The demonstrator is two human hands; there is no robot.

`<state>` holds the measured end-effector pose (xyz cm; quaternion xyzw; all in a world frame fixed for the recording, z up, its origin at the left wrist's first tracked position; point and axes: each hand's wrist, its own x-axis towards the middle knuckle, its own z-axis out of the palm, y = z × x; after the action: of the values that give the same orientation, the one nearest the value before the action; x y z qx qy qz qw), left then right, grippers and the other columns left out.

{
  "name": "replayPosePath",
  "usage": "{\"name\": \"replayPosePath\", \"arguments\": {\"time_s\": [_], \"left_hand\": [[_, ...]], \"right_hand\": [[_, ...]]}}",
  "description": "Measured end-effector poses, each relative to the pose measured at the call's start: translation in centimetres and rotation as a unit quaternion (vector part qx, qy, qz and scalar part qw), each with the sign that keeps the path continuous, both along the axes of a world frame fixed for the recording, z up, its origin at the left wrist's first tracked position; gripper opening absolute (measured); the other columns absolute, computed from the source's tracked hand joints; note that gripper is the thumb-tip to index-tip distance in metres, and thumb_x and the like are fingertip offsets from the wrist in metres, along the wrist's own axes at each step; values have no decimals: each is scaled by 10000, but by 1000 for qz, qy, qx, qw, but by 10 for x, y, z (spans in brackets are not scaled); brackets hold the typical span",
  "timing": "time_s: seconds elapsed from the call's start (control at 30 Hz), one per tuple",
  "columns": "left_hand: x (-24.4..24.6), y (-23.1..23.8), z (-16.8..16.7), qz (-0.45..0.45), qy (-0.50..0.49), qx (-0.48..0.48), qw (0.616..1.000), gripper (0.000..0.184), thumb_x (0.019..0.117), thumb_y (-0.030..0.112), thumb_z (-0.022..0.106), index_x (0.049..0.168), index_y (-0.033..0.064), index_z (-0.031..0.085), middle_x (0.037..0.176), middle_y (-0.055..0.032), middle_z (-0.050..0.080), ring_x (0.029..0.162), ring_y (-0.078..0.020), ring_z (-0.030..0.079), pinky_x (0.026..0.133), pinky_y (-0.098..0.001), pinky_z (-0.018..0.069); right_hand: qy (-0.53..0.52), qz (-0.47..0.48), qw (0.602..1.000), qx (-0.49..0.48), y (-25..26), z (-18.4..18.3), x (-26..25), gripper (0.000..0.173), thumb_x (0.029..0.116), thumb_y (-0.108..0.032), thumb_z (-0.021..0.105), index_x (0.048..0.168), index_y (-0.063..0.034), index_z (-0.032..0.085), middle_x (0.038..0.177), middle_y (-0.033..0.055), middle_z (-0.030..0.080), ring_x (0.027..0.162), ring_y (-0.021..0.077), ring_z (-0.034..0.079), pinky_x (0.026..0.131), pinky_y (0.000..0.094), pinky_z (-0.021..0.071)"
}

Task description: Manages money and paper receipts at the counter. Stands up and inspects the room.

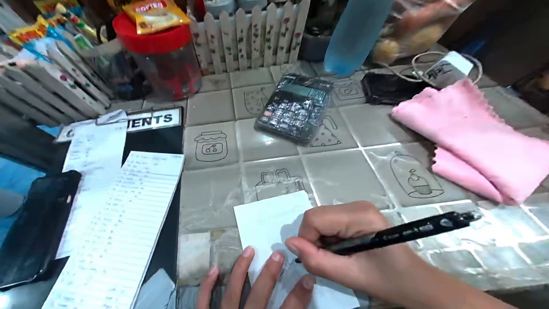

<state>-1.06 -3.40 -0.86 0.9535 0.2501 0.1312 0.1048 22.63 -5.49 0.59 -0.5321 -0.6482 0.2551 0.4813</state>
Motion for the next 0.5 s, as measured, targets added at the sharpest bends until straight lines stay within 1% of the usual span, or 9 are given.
{"name": "replayPosePath", "arguments": {"time_s": [0.1, 0.23, 0.33, 0.4, 0.5], "left_hand": [[-1, 1, -1, -3, 2, 1, 1000, 475, 1000, 548, 514, 1456, 416, 540, 1547, -7, 520, 1488, -320, 367, 1172, -599, 180], [-1, 0, -2, 1, -1, 4, 1000, 470, 1000, 553, 514, 1453, 430, 540, 1545, -2, 522, 1490, -310, 367, 1178, -592, 169], [0, 1, -2, 2, 3, 8, 1000, 480, 997, 557, 516, 1461, 434, 532, 1549, 0, 518, 1485, -311, 378, 1175, -597, 185], [0, 1, -2, 1, 2, 6, 1000, 477, 998, 561, 515, 1457, 433, 537, 1546, -1, 522, 1484, -311, 380, 1174, -598, 186], [0, 0, -1, 3, 0, 1, 1000, 470, 986, 537, 556, 1442, 427, 555, 1532, -3, 537, 1478, -317, 388, 1167, -613, 191]], "right_hand": [[-9, -4, 1000, -1, 0, 2, 0, 198, 909, -177, 677, 721, -130, 639, 596, -107, 544, 536, -79, 489, 456, 87, 373], [-22, -13, 1000, 2, 0, 2, -1, 192, 905, -193, 683, 725, -138, 644, 595, -117, 531, 530, -84, 475, 449, 82, 360], [-29, -25, 999, -1, 0, 3, 0, 196, 902, -197, 680, 717, -149, 636, 593, -122, 523, 523, -85, 462, 440, 85, 342], [-36, -25, 999, -2, 1, 4, -1, 195, 900, -195, 681, 716, -149, 637, 595, -121, 523, 527, -84, 465, 440, 85, 345], [-41, -19, 999, 7, 1, 4, -1, 200, 897, -179, 688, 708, -138, 637, 600, -117, 513, 535, -82, 456, 446, 84, 337]]}}
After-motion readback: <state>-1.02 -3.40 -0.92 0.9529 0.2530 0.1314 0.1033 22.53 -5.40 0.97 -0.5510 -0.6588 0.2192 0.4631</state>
